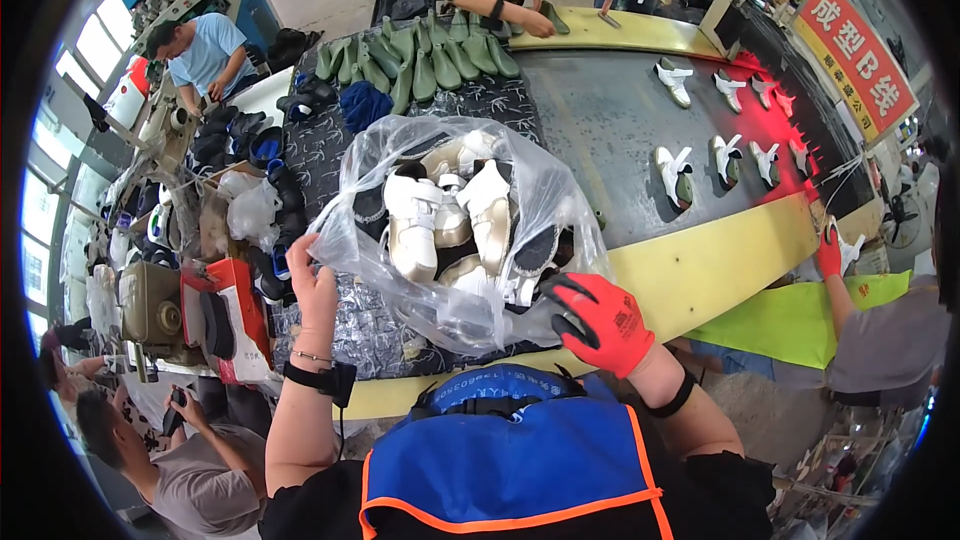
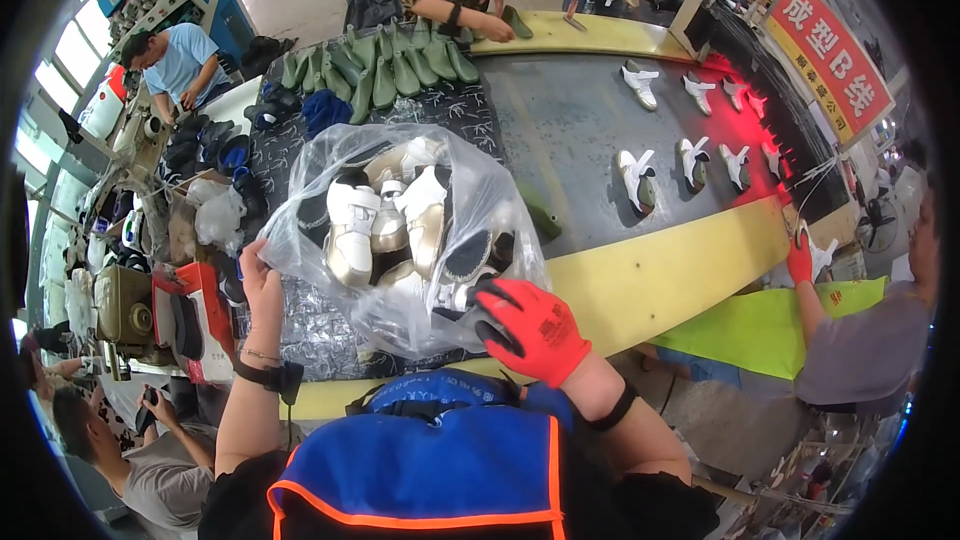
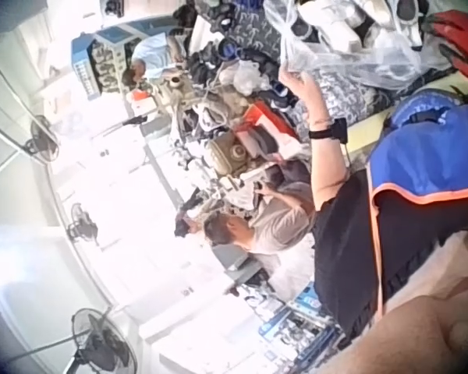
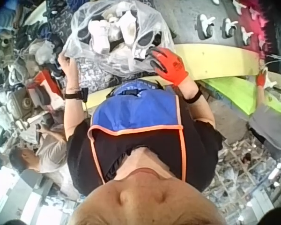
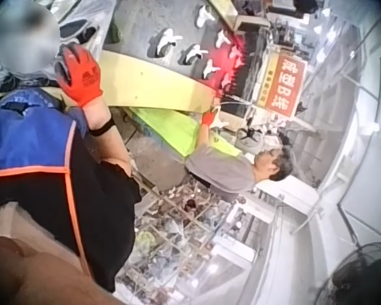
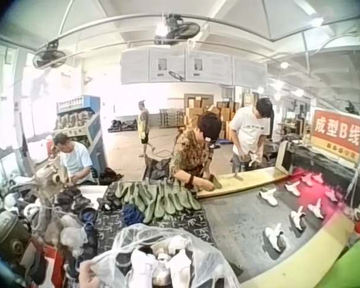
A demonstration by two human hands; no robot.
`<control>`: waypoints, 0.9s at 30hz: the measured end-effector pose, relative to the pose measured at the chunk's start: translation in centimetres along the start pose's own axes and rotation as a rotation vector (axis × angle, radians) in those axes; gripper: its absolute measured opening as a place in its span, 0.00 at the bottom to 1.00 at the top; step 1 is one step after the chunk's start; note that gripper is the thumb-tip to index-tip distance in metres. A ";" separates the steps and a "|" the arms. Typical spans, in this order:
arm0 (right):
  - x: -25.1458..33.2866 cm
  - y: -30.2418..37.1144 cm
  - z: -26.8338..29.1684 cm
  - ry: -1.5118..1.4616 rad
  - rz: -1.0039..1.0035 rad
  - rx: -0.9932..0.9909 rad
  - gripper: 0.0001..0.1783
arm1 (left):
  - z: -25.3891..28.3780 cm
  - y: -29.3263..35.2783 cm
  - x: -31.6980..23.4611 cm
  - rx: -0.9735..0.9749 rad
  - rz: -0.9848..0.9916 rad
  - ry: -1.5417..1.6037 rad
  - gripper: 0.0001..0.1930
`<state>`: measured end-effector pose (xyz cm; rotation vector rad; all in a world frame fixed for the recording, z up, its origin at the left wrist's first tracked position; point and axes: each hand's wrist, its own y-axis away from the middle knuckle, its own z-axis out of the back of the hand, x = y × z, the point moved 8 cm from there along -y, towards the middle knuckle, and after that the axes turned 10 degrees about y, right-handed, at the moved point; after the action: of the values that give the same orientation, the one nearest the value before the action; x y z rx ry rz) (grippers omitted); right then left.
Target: The recorder extracts shoes from a plastic bag and places them onto industrial shoe lasts for shaping or drying on a production line.
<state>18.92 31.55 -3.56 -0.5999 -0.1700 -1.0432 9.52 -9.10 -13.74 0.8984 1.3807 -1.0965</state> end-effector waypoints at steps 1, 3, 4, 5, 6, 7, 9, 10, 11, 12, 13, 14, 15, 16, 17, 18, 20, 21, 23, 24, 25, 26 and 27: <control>1.4 -0.7 0.1 0.139 0.166 -0.026 0.28 | -0.6 0.5 -4.1 -0.076 -0.295 -0.271 0.27; 1.8 -2.3 0.4 0.170 0.216 -0.074 0.29 | -3.3 2.2 -10.4 -0.181 -0.599 -0.481 0.27; 1.5 -4.0 1.4 0.247 0.172 -0.188 0.29 | -4.9 2.6 -12.6 -0.134 -0.698 -0.455 0.26; 0.9 -5.4 2.7 0.331 0.121 -0.300 0.30 | -6.6 2.7 -14.4 -0.081 -0.793 -0.421 0.25; -0.6 -7.3 2.6 0.391 0.028 -0.238 0.29 | -8.7 2.4 -15.4 0.025 -0.824 -0.469 0.23; -2.2 -9.1 2.5 0.447 -0.064 -0.175 0.29 | -10.8 2.0 -16.3 0.131 -0.853 -0.519 0.21; -5.8 -11.2 1.2 0.423 -0.157 -0.105 0.27 | -14.1 0.6 -17.2 0.188 -0.778 -0.554 0.17; -8.8 -11.4 -0.4 0.407 -0.266 -0.026 0.26 | -15.3 -0.6 -15.7 0.160 -0.657 -0.671 0.20; -10.7 -11.6 -1.1 0.406 -0.265 -0.025 0.26 | -15.9 -1.6 -14.2 0.126 -0.532 -0.790 0.23; -13.4 -11.4 -2.7 0.123 -0.348 0.106 0.23 | -15.9 -1.8 -12.7 0.124 -0.536 -0.790 0.23; -15.5 -11.0 -4.5 -0.161 -0.420 0.231 0.21 | -15.0 -2.4 -9.7 0.121 -0.369 -0.847 0.26; -17.4 -10.4 -5.6 -0.160 -0.414 0.222 0.21 | -14.0 -2.9 -6.8 0.118 -0.204 -0.902 0.30; -19.9 -8.4 -7.0 -0.682 -0.536 0.080 0.19 | -13.8 -2.1 -6.5 0.099 -0.369 -0.741 0.31; -20.9 -6.8 -8.4 -1.216 -0.627 -0.066 0.18 | -13.2 -1.3 -6.4 0.094 -0.364 -0.698 0.29; -18.8 -7.0 -6.3 -0.820 -0.368 -0.197 0.15 | -12.0 -0.6 -6.5 0.083 -0.349 -0.663 0.27; -19.8 -5.4 -8.1 -1.303 -0.609 -0.208 0.14 | -11.0 -0.2 -6.4 0.119 -0.326 -0.717 0.26; -19.2 -4.8 -10.0 -1.805 -0.898 -0.306 0.17 | -7.3 -1.6 -5.4 0.029 -0.323 -0.680 0.23; -18.6 -5.4 -9.3 -1.802 -0.912 -0.310 0.17 | -6.5 -3.0 -6.4 -0.053 -0.076 -0.600 0.22; -15.8 -9.4 -6.2 -1.950 -0.658 -0.259 0.18 | -6.2 -5.2 -7.1 0.001 -0.066 -0.839 0.22; -15.1 -10.7 -5.9 -1.869 -0.764 -0.263 0.18 | -5.3 -6.2 -6.1 0.047 -0.027 -0.929 0.21; -15.6 -12.1 -6.7 -1.971 -0.685 -0.218 0.18 | -5.0 -7.4 -4.4 0.102 0.001 -1.011 0.21; -16.1 -13.5 -6.9 -1.985 -0.627 -0.213 0.18 | -4.6 -8.3 -3.6 0.084 -0.031 -1.053 0.18; -16.3 -14.9 -6.8 -1.999 -0.564 -0.210 0.18 | -3.7 -9.3 -2.9 0.076 -0.038 -1.057 0.18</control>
<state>-2.95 34.85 -10.13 -1.6701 -2.0686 -0.5898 -0.05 -7.98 -9.82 0.2257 0.4734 -1.3607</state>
